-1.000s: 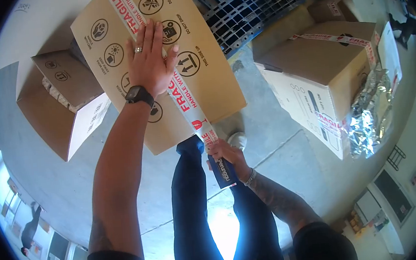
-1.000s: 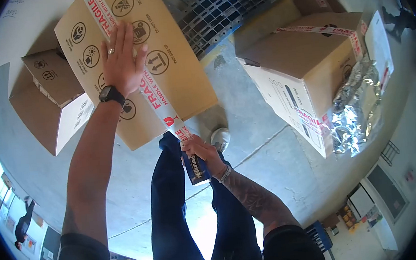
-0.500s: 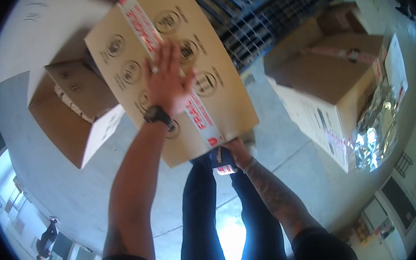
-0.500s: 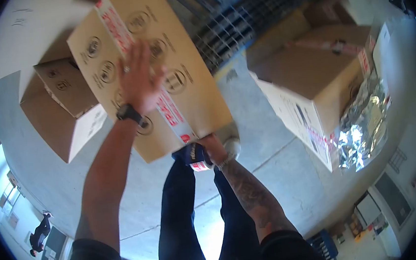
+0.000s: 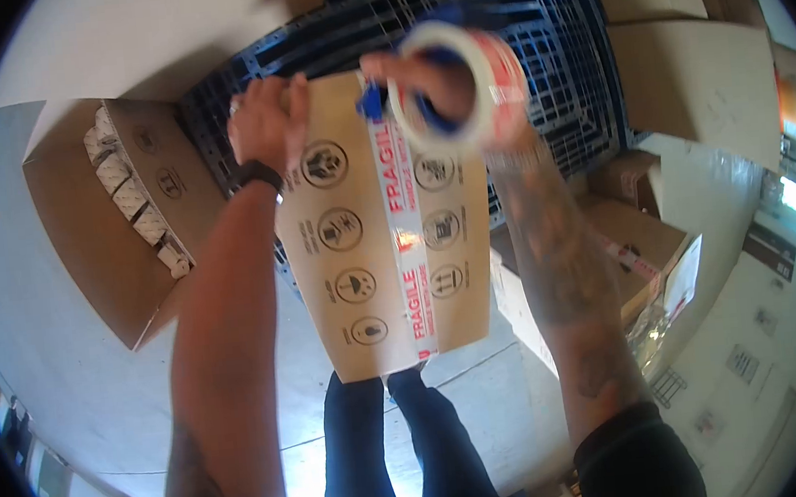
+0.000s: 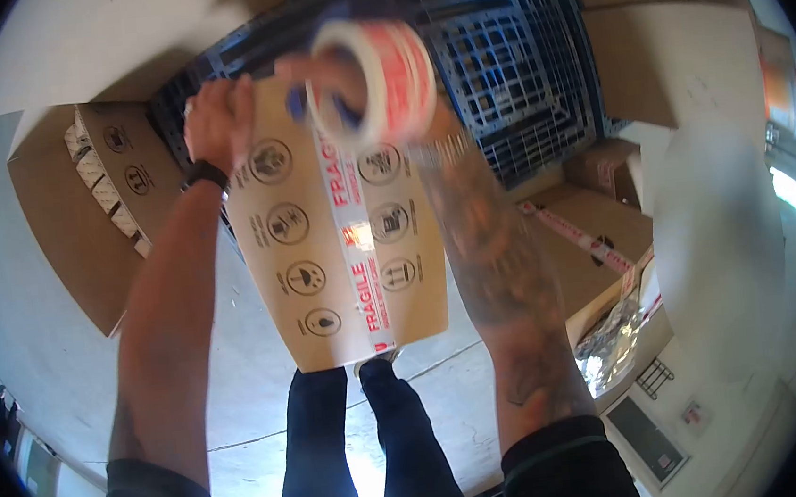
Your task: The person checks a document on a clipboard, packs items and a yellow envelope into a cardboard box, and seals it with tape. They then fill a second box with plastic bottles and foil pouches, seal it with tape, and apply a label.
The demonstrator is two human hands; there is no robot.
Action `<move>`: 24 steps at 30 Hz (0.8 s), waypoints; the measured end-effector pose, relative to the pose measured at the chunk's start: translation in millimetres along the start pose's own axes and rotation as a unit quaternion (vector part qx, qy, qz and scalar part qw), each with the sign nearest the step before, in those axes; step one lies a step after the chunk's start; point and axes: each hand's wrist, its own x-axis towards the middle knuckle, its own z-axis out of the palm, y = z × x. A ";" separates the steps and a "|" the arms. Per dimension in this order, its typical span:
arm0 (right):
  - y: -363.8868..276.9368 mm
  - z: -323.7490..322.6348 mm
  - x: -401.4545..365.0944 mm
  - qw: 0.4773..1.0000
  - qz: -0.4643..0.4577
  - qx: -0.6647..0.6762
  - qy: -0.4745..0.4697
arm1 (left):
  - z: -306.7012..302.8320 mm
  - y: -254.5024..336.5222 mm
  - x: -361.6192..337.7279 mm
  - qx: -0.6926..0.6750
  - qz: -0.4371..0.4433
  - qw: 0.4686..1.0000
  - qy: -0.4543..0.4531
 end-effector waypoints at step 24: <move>20.3 89.1 21.1 0.948 0.258 0.136 0.131 | 24.8 -28.5 2.2 0.027 0.057 0.998 0.022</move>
